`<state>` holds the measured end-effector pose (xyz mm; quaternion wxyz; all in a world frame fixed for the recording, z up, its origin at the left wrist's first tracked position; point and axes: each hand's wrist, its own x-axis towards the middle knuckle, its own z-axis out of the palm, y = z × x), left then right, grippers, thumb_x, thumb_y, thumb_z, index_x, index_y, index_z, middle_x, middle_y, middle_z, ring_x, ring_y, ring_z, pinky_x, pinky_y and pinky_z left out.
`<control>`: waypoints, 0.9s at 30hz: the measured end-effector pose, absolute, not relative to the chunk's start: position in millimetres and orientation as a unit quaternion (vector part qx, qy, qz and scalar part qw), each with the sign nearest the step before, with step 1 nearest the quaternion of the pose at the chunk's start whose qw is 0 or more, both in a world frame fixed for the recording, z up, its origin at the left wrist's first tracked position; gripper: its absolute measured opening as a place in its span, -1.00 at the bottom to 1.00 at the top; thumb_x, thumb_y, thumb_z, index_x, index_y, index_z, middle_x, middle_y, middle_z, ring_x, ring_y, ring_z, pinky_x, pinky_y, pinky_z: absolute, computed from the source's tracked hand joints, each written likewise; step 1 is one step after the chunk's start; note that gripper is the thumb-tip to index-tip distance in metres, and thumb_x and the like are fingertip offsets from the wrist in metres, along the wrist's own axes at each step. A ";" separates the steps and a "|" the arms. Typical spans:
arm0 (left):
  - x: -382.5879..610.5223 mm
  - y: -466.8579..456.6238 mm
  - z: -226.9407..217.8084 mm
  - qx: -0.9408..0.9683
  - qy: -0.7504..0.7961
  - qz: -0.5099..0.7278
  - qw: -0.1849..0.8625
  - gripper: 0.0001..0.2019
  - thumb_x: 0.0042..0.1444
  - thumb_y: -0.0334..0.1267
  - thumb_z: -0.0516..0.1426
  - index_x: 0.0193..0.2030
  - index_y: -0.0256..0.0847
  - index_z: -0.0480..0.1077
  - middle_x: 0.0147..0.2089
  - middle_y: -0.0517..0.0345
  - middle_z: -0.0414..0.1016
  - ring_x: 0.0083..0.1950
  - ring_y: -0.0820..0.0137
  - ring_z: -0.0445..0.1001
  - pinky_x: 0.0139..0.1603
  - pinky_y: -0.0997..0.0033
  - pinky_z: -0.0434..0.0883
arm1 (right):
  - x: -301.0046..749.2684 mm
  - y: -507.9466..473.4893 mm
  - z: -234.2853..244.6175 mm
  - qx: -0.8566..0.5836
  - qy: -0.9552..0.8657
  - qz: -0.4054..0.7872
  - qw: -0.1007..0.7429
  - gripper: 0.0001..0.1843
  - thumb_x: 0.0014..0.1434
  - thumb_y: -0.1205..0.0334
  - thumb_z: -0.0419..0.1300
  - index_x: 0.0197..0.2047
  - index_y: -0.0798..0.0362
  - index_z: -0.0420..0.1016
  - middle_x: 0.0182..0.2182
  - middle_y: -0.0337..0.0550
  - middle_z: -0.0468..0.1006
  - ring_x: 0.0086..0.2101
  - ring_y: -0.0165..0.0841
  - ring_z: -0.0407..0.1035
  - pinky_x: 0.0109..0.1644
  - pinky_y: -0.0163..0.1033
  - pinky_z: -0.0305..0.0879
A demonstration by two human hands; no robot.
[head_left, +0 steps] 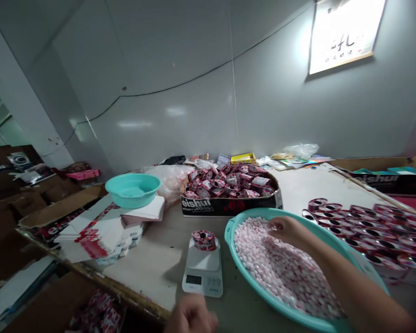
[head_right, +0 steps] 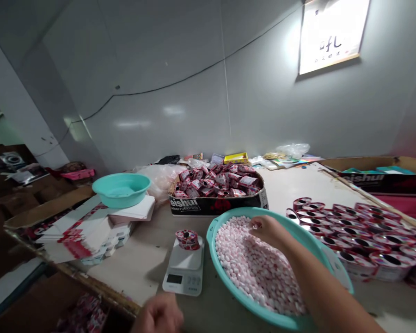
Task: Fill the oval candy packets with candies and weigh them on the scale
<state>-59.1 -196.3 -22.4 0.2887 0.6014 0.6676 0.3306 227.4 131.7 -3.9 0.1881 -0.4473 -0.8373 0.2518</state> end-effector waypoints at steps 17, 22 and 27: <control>-109.8 -42.3 -110.7 0.490 0.675 0.529 0.154 -0.41 0.01 -0.09 0.23 0.20 -0.24 0.39 0.14 -0.20 0.57 0.13 0.05 0.58 0.18 0.12 0.52 | 221.5 132.4 -14.6 -0.494 -0.806 0.255 0.203 -0.66 -0.01 -0.18 0.19 -0.29 -0.21 0.65 -0.18 0.02 0.56 -0.09 0.05 0.50 0.11 0.10 0.45; -104.3 -44.4 -103.1 0.506 0.672 0.526 0.122 -0.49 0.07 0.02 0.25 0.09 -0.25 0.51 0.04 -0.17 0.60 0.06 0.06 0.61 0.09 0.15 0.57 | 233.7 129.7 -7.3 -0.504 -0.800 0.280 0.166 -0.21 -0.06 -0.35 0.26 0.18 -0.14 0.58 0.15 0.04 0.42 0.24 0.06 0.31 0.43 -0.04 0.20; -105.5 -53.5 -86.8 0.553 0.664 0.499 0.068 -0.59 0.12 0.07 0.26 -0.08 -0.22 0.57 -0.09 -0.11 0.60 -0.05 0.08 0.62 -0.01 0.14 0.58 | 236.7 117.0 -5.2 -0.517 -0.789 0.318 0.091 0.02 -0.27 -0.24 0.46 0.29 -0.07 0.51 0.42 0.09 0.12 0.37 0.15 0.09 0.48 0.04 0.05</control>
